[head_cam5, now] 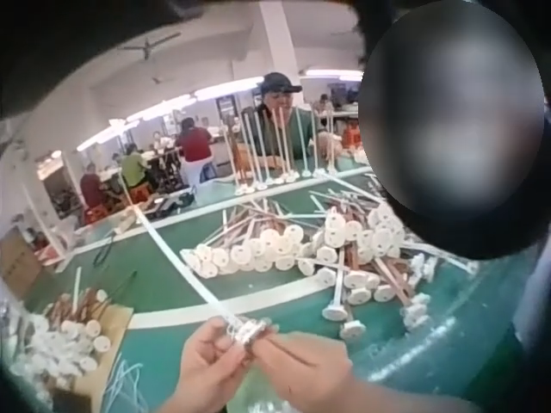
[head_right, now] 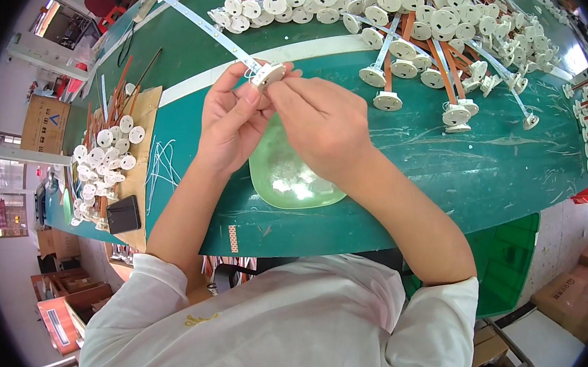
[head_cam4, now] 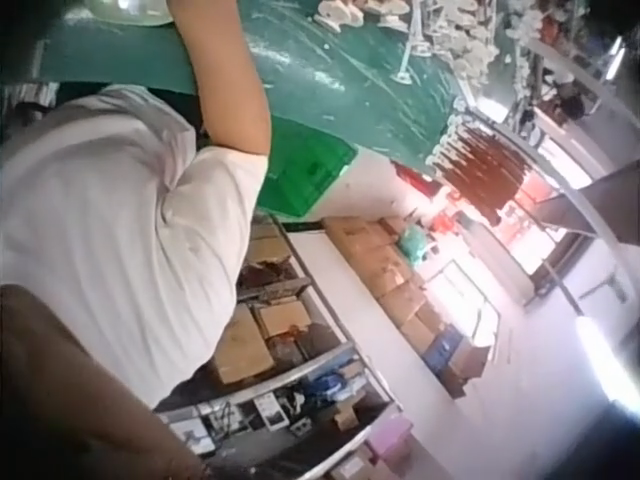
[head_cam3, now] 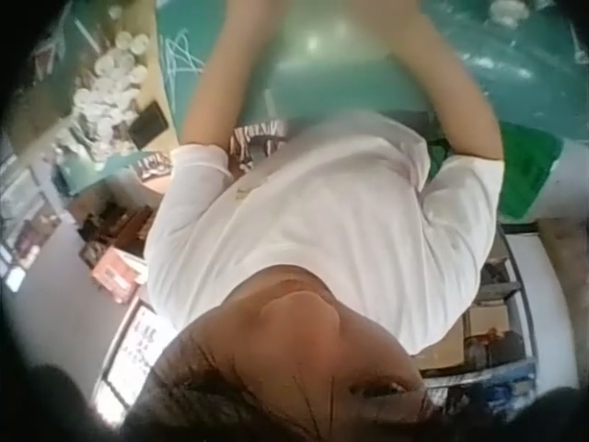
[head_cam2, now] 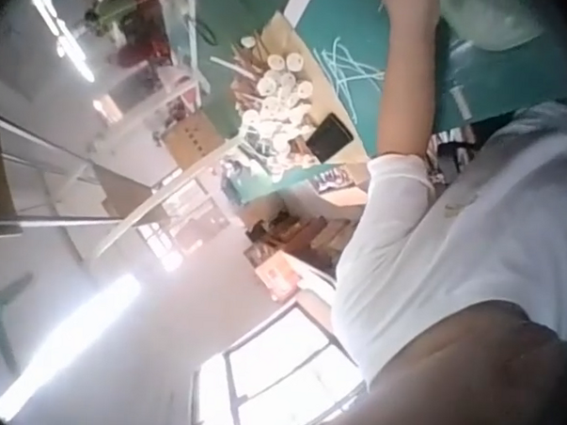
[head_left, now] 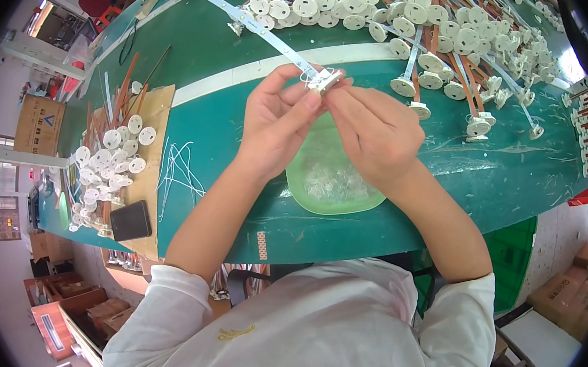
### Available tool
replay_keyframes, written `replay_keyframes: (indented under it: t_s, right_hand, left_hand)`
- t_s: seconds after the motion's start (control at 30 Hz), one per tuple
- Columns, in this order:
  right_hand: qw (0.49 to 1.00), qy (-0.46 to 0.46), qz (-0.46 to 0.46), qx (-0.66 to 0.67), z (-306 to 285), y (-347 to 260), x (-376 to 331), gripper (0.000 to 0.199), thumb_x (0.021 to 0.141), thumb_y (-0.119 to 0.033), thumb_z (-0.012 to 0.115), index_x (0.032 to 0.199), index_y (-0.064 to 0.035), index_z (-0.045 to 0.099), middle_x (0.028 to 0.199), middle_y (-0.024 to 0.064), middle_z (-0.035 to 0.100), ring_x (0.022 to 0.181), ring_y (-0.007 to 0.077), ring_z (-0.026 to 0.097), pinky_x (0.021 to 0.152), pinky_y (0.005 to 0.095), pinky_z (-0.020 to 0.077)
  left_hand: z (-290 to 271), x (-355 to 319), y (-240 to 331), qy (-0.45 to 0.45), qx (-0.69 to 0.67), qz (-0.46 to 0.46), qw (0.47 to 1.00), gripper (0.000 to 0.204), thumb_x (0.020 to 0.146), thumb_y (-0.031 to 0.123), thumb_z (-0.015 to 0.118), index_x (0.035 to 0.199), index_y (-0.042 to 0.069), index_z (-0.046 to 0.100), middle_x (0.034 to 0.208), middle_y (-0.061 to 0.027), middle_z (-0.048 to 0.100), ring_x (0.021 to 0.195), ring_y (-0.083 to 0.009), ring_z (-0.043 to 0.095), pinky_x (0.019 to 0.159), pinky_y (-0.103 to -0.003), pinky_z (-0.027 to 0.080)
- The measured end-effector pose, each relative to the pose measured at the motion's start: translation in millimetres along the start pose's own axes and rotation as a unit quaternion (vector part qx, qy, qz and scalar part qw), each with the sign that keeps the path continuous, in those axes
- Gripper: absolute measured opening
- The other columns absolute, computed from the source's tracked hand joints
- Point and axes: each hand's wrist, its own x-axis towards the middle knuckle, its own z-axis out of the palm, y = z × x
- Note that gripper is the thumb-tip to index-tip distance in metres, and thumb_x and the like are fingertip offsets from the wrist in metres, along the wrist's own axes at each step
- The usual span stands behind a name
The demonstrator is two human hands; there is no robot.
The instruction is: Assembling LED light strips by manually attaching plastic bases using an adhesive bowl.
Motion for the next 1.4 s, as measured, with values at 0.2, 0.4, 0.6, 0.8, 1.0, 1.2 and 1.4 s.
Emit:
replay_keyframes:
  t_s: [0.2,0.4,0.6,0.8,1.0,1.2,1.4]
  right_hand:
    - [0.999,-0.032,-0.025,0.033,2,8,1,0.018,0.075,0.004,0.068,0.092,0.0026,0.068,0.085,0.0137,0.067,0.068,0.0255,0.066,0.058,0.0301,0.0527]
    - [0.999,-0.019,0.026,0.036,-7,6,3,0.015,0.075,0.002,0.069,0.09,0.0001,0.068,0.082,0.0118,0.067,0.068,0.0261,0.066,0.058,0.0309,0.0525]
    - [0.999,-0.013,-0.013,-0.032,-3,7,3,0.013,0.075,0.002,0.069,0.087,0.0018,0.065,0.079,0.012,0.066,0.063,0.0258,0.064,0.054,0.0308,0.0509]
    - [0.998,0.041,-0.05,-0.017,4,2,4,0.013,0.074,0.004,0.066,0.086,0.0055,0.062,0.077,0.014,0.064,0.06,0.0262,0.062,0.051,0.0327,0.0497]
    - [0.99,0.055,-0.119,-0.06,8,3,5,0.023,0.066,0.004,0.068,0.088,0.0064,0.062,0.077,0.0108,0.06,0.059,0.0212,0.06,0.05,0.0289,0.049]
    - [0.991,0.09,-0.098,0.016,-6,-2,10,0.016,0.071,0.007,0.069,0.087,0.0044,0.064,0.079,0.0133,0.065,0.065,0.0259,0.065,0.055,0.031,0.0524]
    - [0.991,0.083,-0.107,0.02,-25,-10,15,0.017,0.07,0.006,0.07,0.087,0.0039,0.065,0.079,0.0132,0.066,0.065,0.0265,0.065,0.056,0.0309,0.0531]
  left_hand:
    - [-1,-1,0,0.029,-0.036,-0.024,0.999,0.028,0.093,0.008,0.057,0.118,0.003,0.046,0.123,-0.0237,0.058,0.12,-0.0349,0.054,0.104,-0.045,0.042]
    - [1,-2,-3,0.016,-0.094,-0.042,0.995,0.025,0.094,0.008,0.057,0.116,0.006,0.046,0.128,-0.0244,0.054,0.125,-0.0356,0.049,0.106,-0.045,0.039]
    - [9,-3,-15,0.032,-0.117,-0.016,0.993,0.025,0.094,0.008,0.057,0.115,0.009,0.043,0.134,-0.0236,0.049,0.131,-0.0344,0.043,0.108,-0.043,0.037]
    - [11,-9,-19,0.042,-0.156,-0.02,0.987,0.027,0.094,0.011,0.057,0.118,0.009,0.045,0.14,-0.0172,0.045,0.136,-0.0312,0.037,0.11,-0.043,0.036]
    - [12,-11,-19,0.046,-0.187,-0.031,0.981,0.031,0.091,0.011,0.061,0.119,0.009,0.047,0.138,-0.014,0.048,0.136,-0.0291,0.036,0.11,-0.042,0.036]
    - [26,-15,-3,-0.007,-0.172,0.028,0.985,0.023,0.092,0.01,0.059,0.113,0.009,0.05,0.138,-0.0142,0.048,0.137,-0.0312,0.035,0.111,-0.042,0.031]
    - [41,-21,-2,-0.017,-0.177,0.004,0.984,0.044,0.088,0.008,0.065,0.127,0.008,0.044,0.141,-0.0132,0.045,0.137,-0.0306,0.035,0.111,-0.04,0.034]
